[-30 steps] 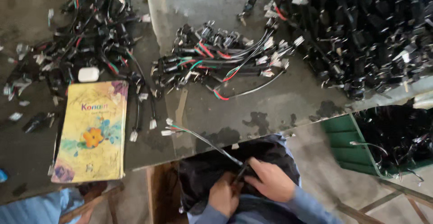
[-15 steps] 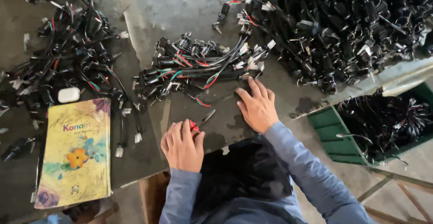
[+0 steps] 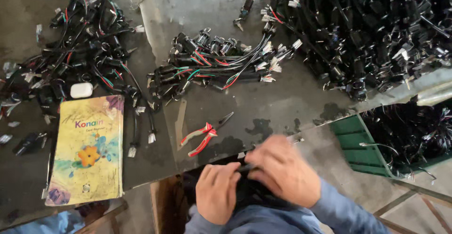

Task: The person repeatedly strips the outer insulation from black electrical wires using red-handled pliers. After stripping each wire, the person places it on a growing pile on the table. The person handles wires one at a time from a large pile on the workbench.

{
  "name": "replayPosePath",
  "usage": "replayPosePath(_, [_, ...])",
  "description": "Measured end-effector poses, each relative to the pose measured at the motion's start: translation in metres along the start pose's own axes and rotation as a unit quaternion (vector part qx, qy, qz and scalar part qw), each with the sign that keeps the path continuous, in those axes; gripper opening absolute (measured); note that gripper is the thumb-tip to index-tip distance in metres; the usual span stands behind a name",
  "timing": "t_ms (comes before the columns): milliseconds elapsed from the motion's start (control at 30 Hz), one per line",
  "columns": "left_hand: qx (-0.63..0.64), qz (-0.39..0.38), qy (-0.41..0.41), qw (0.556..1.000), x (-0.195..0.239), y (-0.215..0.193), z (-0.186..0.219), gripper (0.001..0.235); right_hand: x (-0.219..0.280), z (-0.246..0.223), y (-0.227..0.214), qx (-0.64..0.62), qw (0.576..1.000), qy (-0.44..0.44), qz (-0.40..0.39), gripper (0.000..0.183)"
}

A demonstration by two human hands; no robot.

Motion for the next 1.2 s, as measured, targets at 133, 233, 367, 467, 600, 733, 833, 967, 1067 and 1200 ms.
replayPosePath(133, [0.057,0.028,-0.055,0.996,0.014,0.003,-0.006,0.013,0.009,0.024,0.010,0.158,0.983,0.085,0.033,0.035])
replayPosePath(233, [0.072,0.017,-0.088,0.993,0.030,0.018,-0.006,0.010,0.024,0.036,0.038,0.166,0.977,0.136,0.002,0.029])
replayPosePath(367, [0.105,-0.025,-0.149,0.983,0.037,0.036,-0.011,0.011,0.034,0.038,0.040,0.171,0.977,0.114,0.064,0.035])
replayPosePath(467, [0.084,-0.005,-0.085,0.993,0.028,0.042,-0.010,0.011,0.025,0.029,0.038,0.181,0.977,0.097,0.062,0.034])
replayPosePath(600, [0.134,-0.066,-0.060,0.987,0.028,0.037,-0.005,0.017,0.022,0.025,0.039,0.161,0.982,0.097,0.028,0.029])
replayPosePath(733, [0.238,-0.075,-0.173,0.953,0.036,0.043,-0.002,0.028,0.031,0.049,0.023,0.101,0.994,0.013,0.024,0.024])
replayPosePath(833, [0.218,-0.116,-0.169,0.954,0.047,0.056,0.005,0.018,0.031,0.057,0.019,0.157,0.985,-0.037,0.060,0.012])
replayPosePath(967, [0.278,-0.116,-0.247,0.921,0.047,0.059,-0.008,0.025,0.018,0.063,0.009,0.117,0.975,0.094,0.164,0.032])
replayPosePath(1067, [0.462,-0.015,-0.241,0.854,0.050,0.043,-0.018,0.033,0.020,0.049,0.035,-0.190,0.970,0.119,0.094,0.057])
replayPosePath(1200, [0.679,0.158,-0.199,0.689,0.045,0.033,-0.018,0.035,0.046,0.016,0.097,-0.370,0.881,0.095,-0.279,0.045])
Point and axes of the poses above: each hand's wrist, its own x-axis away from the middle knuckle, its own y-axis out of the palm, z = x × y, the point moved 2 cm from there along -x, towards the middle knuckle, and after that the axes turned 11 degrees about y, right-handed, at the moved point
